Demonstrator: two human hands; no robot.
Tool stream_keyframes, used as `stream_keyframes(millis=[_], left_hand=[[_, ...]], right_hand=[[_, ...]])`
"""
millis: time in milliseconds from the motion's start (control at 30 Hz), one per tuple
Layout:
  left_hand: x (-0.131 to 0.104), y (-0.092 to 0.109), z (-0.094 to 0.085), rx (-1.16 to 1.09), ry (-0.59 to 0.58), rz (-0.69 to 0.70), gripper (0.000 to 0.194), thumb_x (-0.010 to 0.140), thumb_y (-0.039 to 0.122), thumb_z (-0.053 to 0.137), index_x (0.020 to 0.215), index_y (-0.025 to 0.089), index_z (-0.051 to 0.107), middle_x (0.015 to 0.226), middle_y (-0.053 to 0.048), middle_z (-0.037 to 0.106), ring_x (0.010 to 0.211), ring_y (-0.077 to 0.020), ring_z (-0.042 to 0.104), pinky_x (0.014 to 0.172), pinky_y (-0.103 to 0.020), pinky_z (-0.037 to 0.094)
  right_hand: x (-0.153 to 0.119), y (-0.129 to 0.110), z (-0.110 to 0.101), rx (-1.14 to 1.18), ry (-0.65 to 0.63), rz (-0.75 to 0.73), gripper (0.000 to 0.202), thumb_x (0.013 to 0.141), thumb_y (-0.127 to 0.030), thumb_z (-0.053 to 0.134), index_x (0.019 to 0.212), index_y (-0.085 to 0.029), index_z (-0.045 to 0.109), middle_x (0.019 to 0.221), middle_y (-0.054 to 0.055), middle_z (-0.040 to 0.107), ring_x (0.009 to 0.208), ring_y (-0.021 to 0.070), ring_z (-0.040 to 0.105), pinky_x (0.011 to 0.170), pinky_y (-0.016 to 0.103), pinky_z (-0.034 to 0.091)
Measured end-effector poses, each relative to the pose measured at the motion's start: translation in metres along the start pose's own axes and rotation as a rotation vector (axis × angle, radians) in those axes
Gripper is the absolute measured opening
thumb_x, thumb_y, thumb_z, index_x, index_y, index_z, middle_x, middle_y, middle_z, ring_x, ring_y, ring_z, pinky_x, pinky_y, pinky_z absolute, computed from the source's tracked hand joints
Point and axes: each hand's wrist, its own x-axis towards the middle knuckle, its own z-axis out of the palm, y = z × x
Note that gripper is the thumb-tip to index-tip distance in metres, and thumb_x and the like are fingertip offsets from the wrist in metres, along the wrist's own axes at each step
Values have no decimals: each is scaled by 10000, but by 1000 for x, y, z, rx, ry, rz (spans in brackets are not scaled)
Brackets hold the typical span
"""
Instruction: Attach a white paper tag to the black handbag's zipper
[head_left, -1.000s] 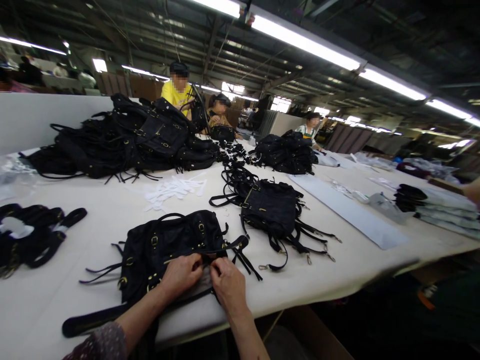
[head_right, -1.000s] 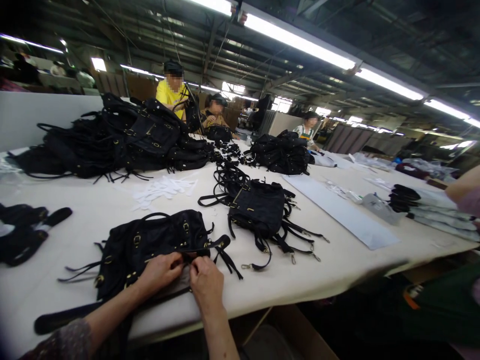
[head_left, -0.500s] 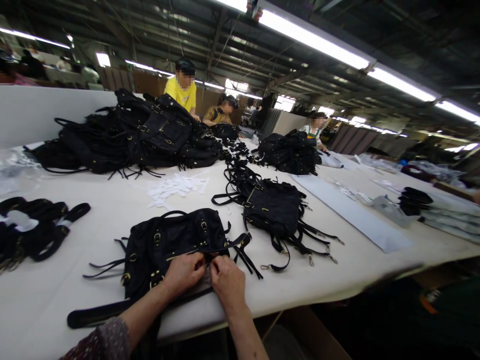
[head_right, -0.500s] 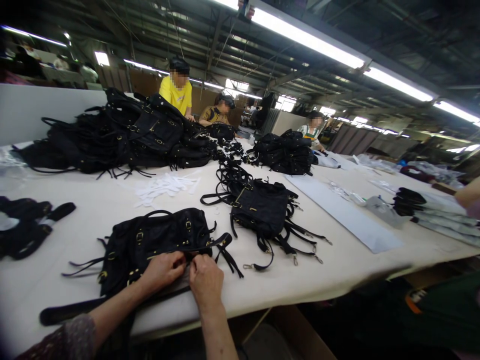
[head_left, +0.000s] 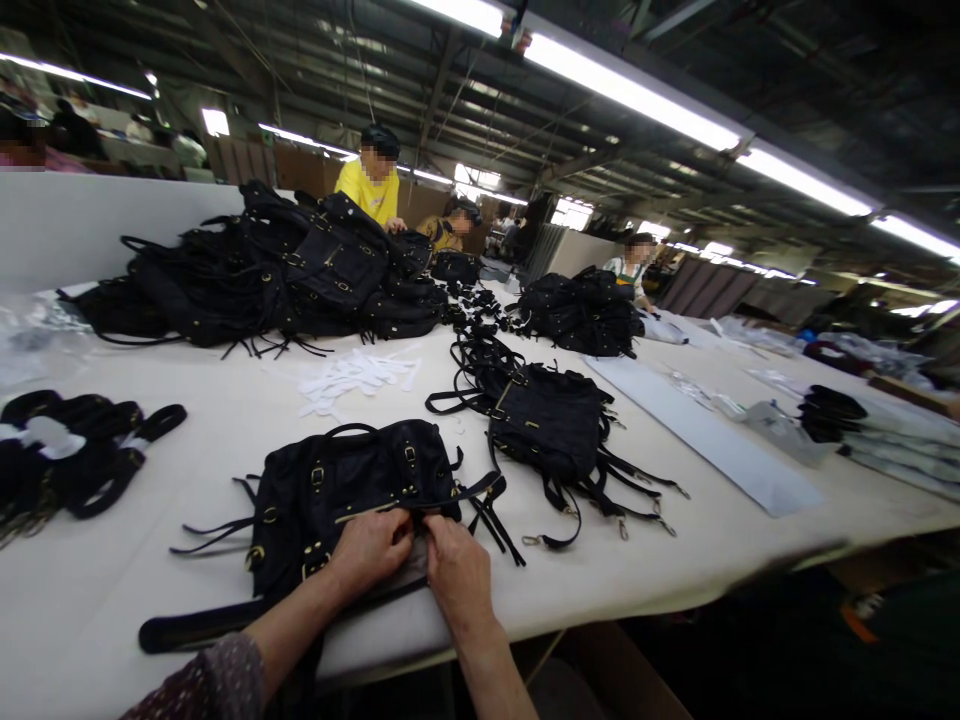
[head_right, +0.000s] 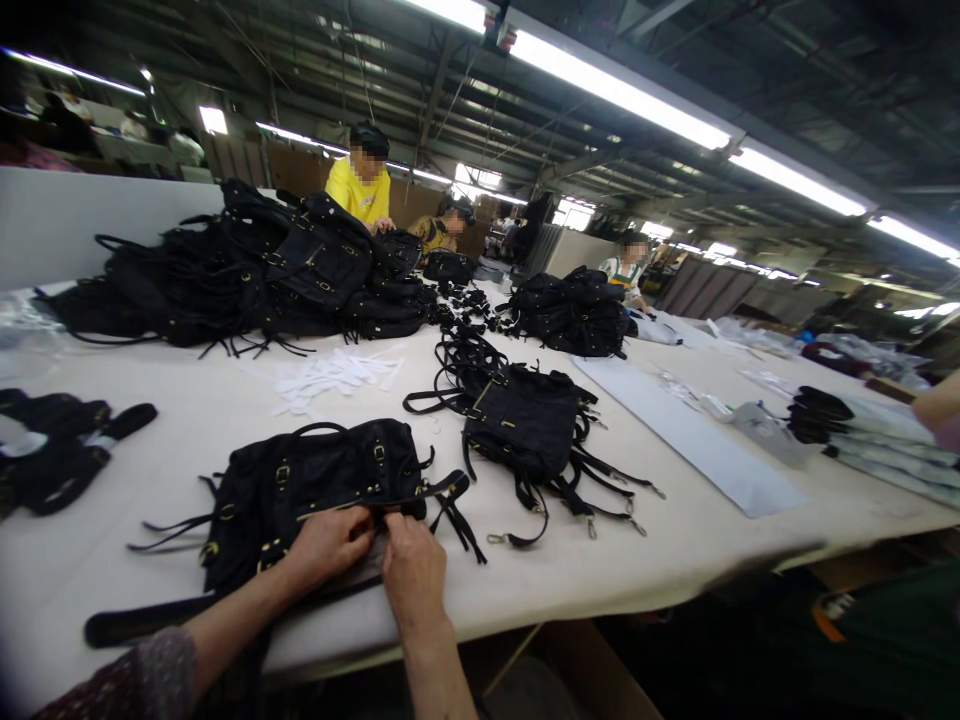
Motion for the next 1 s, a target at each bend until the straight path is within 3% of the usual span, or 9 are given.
stream_keyframes(millis=[67,367,567,767,1000], left_hand=[[0,0,0,-1,1,3,165,865,252,492,873,215,653,867,-46,738,829,-224,683,702,-285,438],[2,-1,-11,6,-41,36,216,909,282,448,862,221,650,887,-55,749,832,-242,704,690,-291,467],[4,-5,-24,54,-62,38,282,962,297,375,1119,306,609,968,-43,761,914,-271,720,769,-343,524],[5,5,-19,161,-80,31,257,912,275,418,1051,227,629,929,-139,752,868,-377,716,757,-501,549],[8,12,-19,206,-90,48,267,890,244,435,1070,196,627,965,-157,745,893,-370,712,786,-508,552]], right_hand=[[2,-2,0,6,5,-2,312,930,-123,444,1155,-283,589,921,-1,695,890,175,627,718,281,390],[10,-8,4,33,-35,7,247,949,-133,412,943,-246,632,932,1,713,904,160,649,708,257,398],[14,-5,3,84,-54,51,258,947,-155,410,949,-264,644,937,-3,715,916,142,663,668,239,401],[14,-7,3,81,-53,52,263,946,-149,401,943,-267,637,935,-10,708,902,147,656,685,246,401],[14,-8,4,69,-46,38,278,950,-135,373,938,-256,623,941,-3,705,916,154,658,699,253,400]])
